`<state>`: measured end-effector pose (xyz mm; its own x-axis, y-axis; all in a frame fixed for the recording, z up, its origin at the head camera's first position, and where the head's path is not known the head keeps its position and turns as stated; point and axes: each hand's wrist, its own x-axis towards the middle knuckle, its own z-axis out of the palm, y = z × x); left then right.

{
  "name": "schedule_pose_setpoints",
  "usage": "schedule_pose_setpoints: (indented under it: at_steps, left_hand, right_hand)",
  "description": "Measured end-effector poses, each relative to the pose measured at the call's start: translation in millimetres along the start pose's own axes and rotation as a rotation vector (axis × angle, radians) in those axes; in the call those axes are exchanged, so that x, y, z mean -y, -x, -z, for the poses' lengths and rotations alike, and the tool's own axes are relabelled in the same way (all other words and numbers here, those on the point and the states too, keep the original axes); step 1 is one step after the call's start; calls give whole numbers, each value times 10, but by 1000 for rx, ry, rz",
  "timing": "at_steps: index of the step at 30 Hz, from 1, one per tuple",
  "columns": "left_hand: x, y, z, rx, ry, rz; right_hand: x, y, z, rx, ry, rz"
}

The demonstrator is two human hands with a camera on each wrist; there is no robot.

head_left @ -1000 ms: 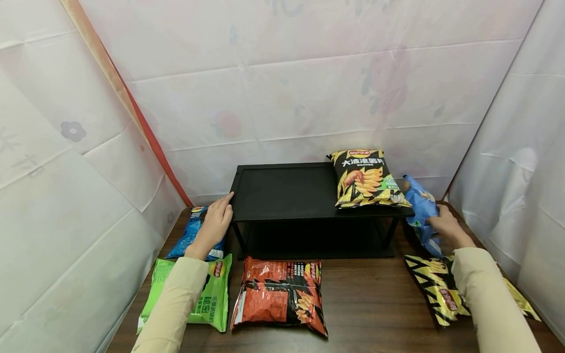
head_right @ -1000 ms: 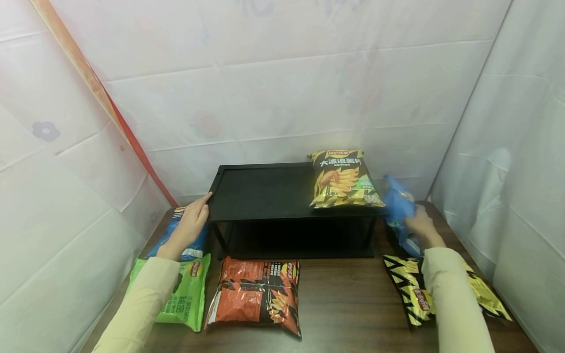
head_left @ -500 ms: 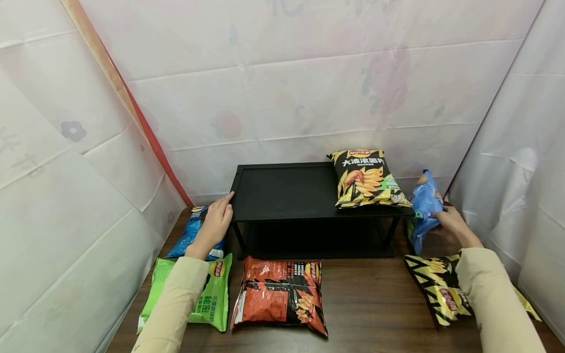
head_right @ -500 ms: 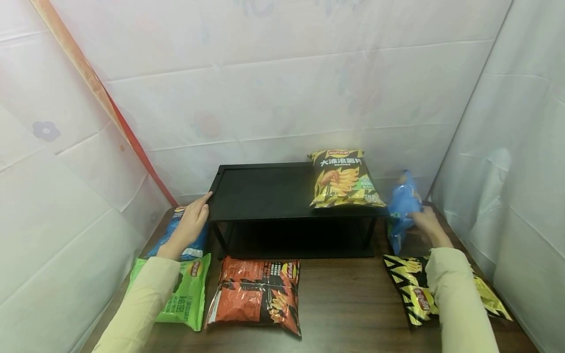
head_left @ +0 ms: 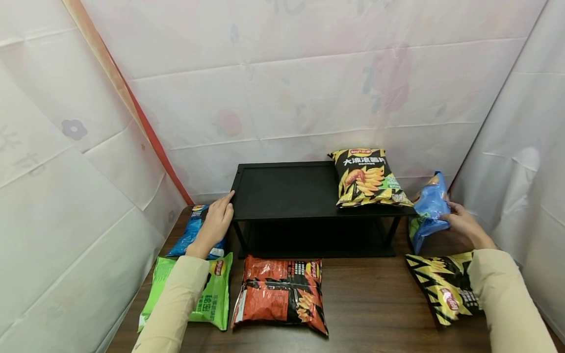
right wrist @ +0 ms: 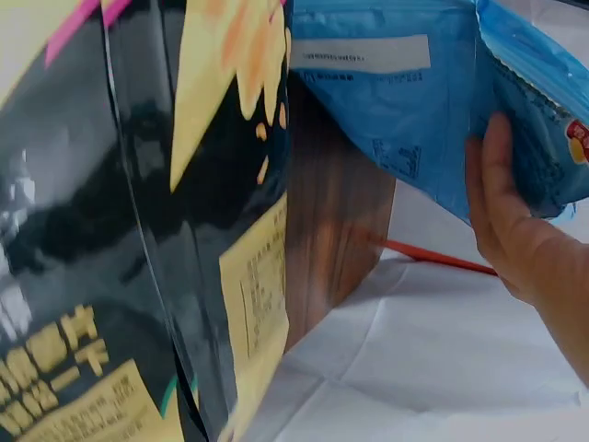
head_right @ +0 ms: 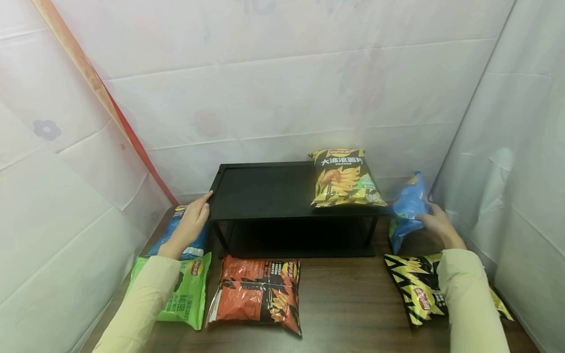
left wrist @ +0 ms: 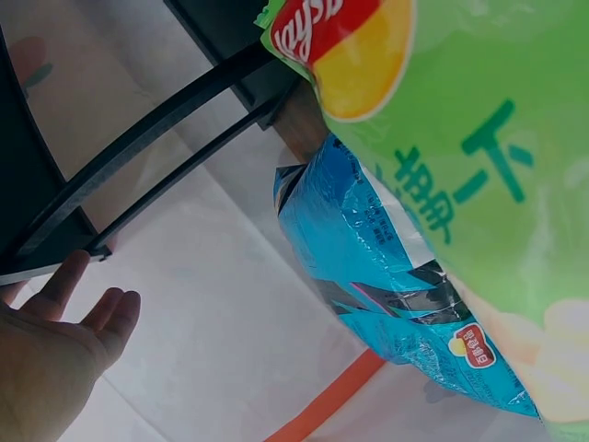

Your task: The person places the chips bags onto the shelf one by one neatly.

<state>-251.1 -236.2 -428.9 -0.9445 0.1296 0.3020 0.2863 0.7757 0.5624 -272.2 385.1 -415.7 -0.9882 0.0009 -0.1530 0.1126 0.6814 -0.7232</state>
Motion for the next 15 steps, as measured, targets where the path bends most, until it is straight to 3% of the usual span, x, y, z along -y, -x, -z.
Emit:
schedule_pose_setpoints:
  at_steps: [4, 10, 15]
  left_hand:
    - [1, 0, 1, -2, 7, 1]
    - [3, 2, 0, -9, 12, -1]
    - [5, 0, -4, -12, 11, -11]
  right_hand:
    - [-19, 21, 29, 37, -65, -7]
    - [-31, 37, 63, -32, 47, 17]
    - [-15, 56, 72, -33, 47, 3]
